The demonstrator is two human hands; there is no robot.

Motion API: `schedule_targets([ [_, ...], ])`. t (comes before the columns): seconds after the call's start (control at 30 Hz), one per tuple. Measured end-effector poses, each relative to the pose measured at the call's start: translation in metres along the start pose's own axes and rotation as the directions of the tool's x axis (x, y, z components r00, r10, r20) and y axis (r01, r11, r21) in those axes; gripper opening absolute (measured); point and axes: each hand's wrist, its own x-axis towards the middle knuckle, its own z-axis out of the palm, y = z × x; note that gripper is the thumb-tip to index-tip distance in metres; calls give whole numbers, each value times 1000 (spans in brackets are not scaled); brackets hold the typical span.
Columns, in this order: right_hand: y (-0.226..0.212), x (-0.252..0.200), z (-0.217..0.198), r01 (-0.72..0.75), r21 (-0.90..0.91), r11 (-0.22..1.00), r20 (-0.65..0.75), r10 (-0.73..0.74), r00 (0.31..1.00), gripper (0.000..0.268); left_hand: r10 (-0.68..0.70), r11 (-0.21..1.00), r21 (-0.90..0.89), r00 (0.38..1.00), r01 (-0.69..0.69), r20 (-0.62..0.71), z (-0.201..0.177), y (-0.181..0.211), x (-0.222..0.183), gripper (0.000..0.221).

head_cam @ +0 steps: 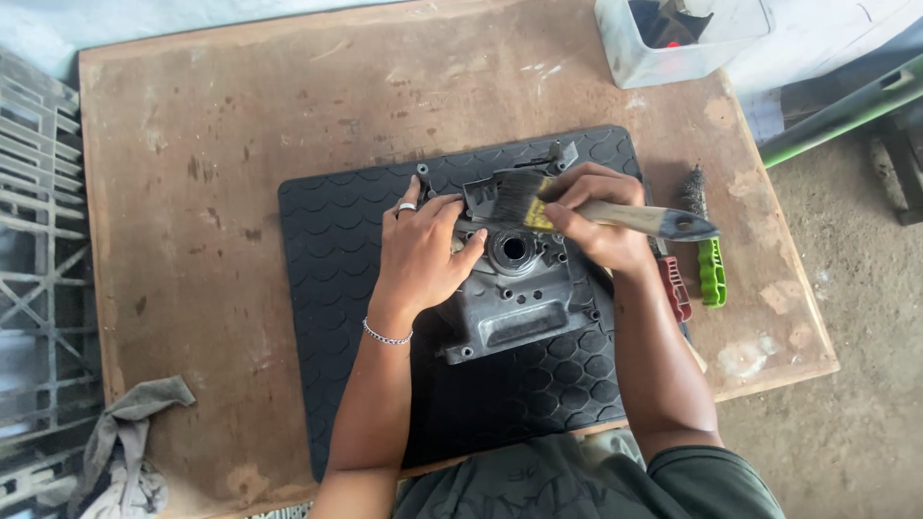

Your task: Cleaning a metallic engine component using a brush on a workbench.

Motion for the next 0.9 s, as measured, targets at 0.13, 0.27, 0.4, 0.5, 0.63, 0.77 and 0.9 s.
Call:
schedule_targets([
  [0.13, -2, 5, 21, 9, -25, 1000, 50, -8, 999, 19, -10, 1000, -16, 999, 9, -41, -4, 4, -1, 41],
  [0.27, -12, 4, 23, 24, -74, 997, 89, -18, 996, 24, 8, 1000, -22, 996, -10, -84, 9, -5, -2, 31],
  [0.4, -15, 5, 21, 69, -92, 993, 131, -57, 990, 26, 4, 1000, -2, 993, -4, -120, 21, -13, -1, 29],
  [0.5, -17, 4, 21, 94, -78, 993, 142, -82, 986, 27, -2, 1000, -17, 991, 0, -135, 21, -13, -1, 28],
  [0.63, -34, -2, 21, -25, -72, 997, 159, 36, 987, 13, 17, 999, 46, 984, -9, -178, 8, -1, -5, 25],
  [0.77, -36, -5, 19, -30, -63, 998, 163, 40, 986, 13, -35, 998, 38, 992, 40, -121, 10, -3, -5, 28],
  [0.9, -43, -12, 12, -59, -33, 998, 187, 64, 980, 15, -23, 999, 20, 990, 26, -138, 10, -2, -5, 29],
])
